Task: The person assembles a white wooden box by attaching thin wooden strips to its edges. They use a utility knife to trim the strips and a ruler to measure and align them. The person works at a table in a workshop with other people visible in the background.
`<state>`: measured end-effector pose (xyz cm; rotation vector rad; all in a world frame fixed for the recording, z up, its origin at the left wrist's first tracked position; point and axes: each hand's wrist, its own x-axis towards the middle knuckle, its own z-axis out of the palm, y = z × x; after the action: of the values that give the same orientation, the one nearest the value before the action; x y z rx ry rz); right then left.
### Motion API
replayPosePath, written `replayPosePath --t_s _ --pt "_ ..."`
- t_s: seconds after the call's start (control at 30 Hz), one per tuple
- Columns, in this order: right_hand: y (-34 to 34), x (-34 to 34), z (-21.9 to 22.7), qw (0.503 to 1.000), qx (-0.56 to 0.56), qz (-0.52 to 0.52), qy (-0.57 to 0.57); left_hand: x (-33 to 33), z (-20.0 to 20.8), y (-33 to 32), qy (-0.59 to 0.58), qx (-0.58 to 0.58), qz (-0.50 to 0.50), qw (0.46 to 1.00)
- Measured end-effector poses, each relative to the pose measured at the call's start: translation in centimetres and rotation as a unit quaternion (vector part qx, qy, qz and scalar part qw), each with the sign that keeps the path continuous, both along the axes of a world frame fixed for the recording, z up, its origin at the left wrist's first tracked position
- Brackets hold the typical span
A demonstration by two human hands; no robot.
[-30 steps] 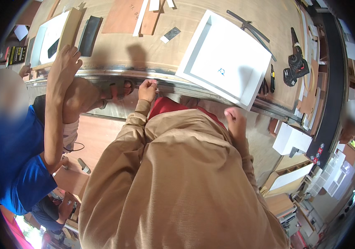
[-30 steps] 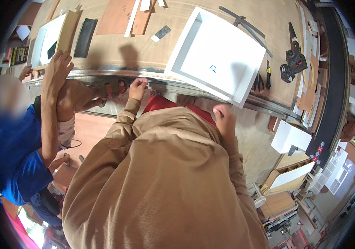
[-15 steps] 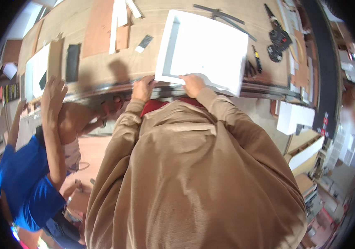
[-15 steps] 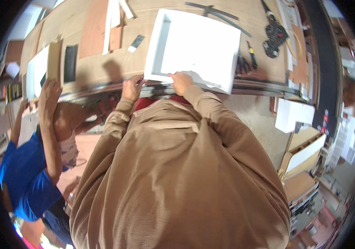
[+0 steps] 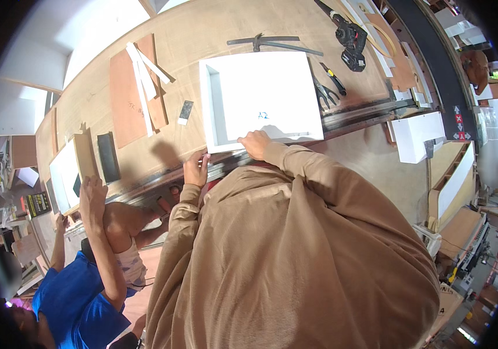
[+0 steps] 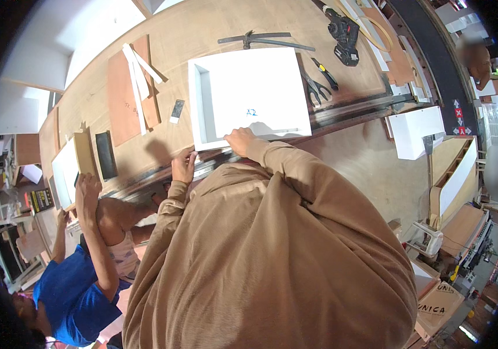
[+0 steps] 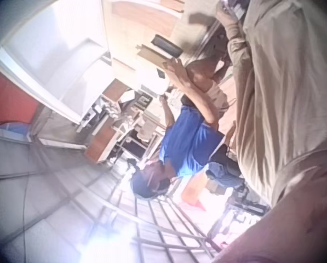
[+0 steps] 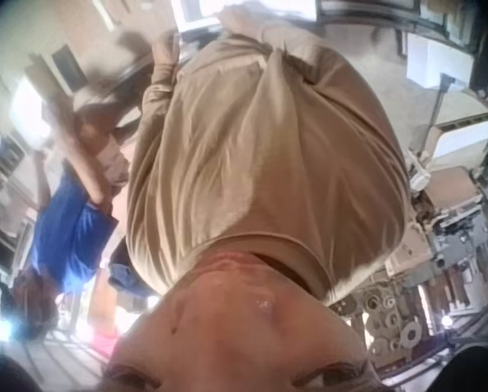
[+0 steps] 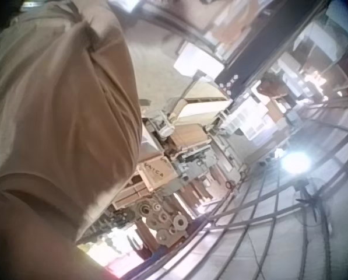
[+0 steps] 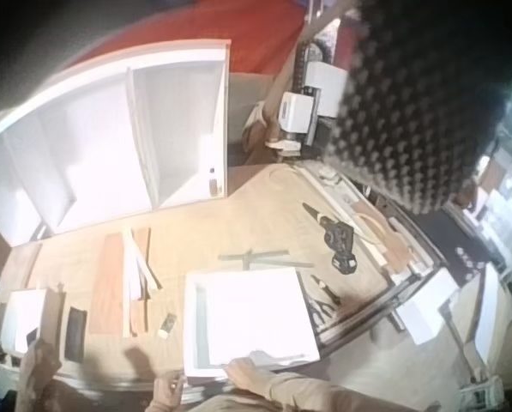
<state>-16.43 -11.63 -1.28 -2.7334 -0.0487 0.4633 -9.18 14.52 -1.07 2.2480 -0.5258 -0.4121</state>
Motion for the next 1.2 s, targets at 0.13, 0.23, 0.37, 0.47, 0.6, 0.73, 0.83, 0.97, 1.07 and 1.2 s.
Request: replayPosePath --t_s 0.13,0.23,0.37,0.47,0.6,0.73,0.83,0.97,1.07,1.2 --pt "0.7 0.3 0.8 1.000 0.018 0.003 -0.008 0.5 -2.6 1.0 0.132 -0.123 0.090 0.979" --pt "0.7 0.5 0.4 1.000 0.018 0.015 0.004 0.4 -4.0 0.7 0.168 -0.173 0.122 0.963" --pt "0.5 -0.2 0.8 1.000 0.010 0.026 0.003 -0.1 -4.7 0.3 0.139 -0.135 0.156 0.969" --pt "0.1 -0.3 0.9 1.000 0.013 0.026 -0.004 -0.3 -4.1 -0.7 0.151 -0.112 0.170 0.967" --pt "0.0 -0.4 0.5 0.998 0.021 0.036 -0.054 -0.4 -3.7 -0.9 0.192 -0.094 0.188 0.959" --pt "-0.6 -0.3 -0.1 0.998 0.014 0.049 -0.032 -0.3 -3.5 -1.3 0.209 -0.101 0.218 0.948" --pt "0.0 0.4 0.4 0.998 0.033 0.049 0.006 -1.2 -4.2 -1.0 0.184 -0.084 0.261 0.944" --pt "0.2 6.1 6.8 0.978 0.011 0.129 0.162 -3.8 -3.9 -3.3 0.058 -0.018 0.362 0.930" --pt "2.6 12.7 7.3 0.962 0.250 0.097 -0.062 -4.7 -1.7 -5.0 0.045 -0.024 0.406 0.913" --pt "7.4 22.7 0.9 0.962 0.160 0.171 -0.137 -5.4 -0.7 -6.8 0.063 -0.066 0.448 0.890"
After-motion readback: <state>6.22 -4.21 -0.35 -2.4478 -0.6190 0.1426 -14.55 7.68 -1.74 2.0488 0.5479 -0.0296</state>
